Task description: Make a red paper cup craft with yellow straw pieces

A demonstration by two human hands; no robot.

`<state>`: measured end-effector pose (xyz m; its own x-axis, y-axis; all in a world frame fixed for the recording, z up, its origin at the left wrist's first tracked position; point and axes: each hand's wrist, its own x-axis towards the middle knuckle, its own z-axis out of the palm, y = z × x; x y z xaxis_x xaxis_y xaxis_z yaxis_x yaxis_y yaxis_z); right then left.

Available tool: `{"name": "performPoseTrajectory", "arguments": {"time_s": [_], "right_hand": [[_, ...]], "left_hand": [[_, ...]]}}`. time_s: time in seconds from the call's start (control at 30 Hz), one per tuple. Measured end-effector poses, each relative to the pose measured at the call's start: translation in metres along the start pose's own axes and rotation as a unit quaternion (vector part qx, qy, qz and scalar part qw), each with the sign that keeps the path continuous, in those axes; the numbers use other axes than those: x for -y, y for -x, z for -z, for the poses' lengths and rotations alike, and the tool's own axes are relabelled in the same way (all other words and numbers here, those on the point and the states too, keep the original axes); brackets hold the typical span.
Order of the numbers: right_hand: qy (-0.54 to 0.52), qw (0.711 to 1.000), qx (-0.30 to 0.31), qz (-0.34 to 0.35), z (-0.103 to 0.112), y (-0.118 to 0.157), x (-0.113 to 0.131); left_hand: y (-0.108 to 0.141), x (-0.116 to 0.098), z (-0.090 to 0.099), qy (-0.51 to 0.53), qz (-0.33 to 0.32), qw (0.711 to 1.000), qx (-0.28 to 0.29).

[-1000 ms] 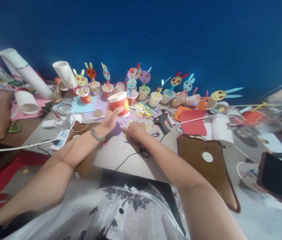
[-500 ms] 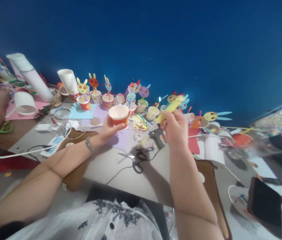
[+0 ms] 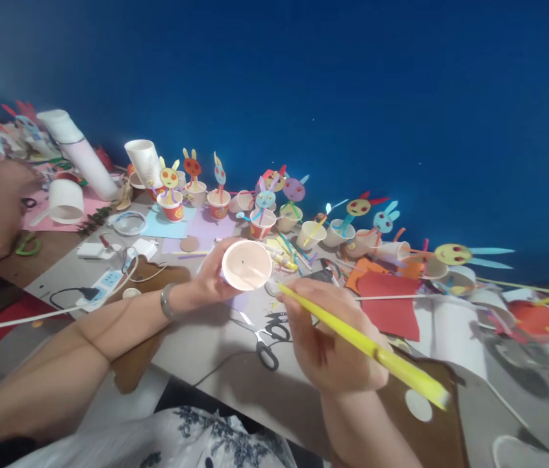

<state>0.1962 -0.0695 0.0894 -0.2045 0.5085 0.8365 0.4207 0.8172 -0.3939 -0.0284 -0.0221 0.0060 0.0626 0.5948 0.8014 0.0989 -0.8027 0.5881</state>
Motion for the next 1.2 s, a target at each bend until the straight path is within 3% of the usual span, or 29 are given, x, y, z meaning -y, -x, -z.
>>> {"name": "performPoseTrajectory", "arguments": {"time_s": [0.3, 0.87, 1.2], "right_hand": [[0.059, 0.998, 0.01, 0.024, -0.021, -0.007, 0.003], [0.044, 0.999, 0.012, 0.0, -0.017, -0.004, 0.001], [0.078, 0.996, 0.014, 0.04, -0.021, -0.009, 0.001]], "left_hand": [[0.01, 0.008, -0.003, 0.01, 0.003, 1.0, 0.012], [0.003, -0.002, -0.001, -0.02, -0.011, 0.999, 0.027], [-0.001, -0.002, -0.001, -0.025, -0.053, 0.998, 0.033]]}}
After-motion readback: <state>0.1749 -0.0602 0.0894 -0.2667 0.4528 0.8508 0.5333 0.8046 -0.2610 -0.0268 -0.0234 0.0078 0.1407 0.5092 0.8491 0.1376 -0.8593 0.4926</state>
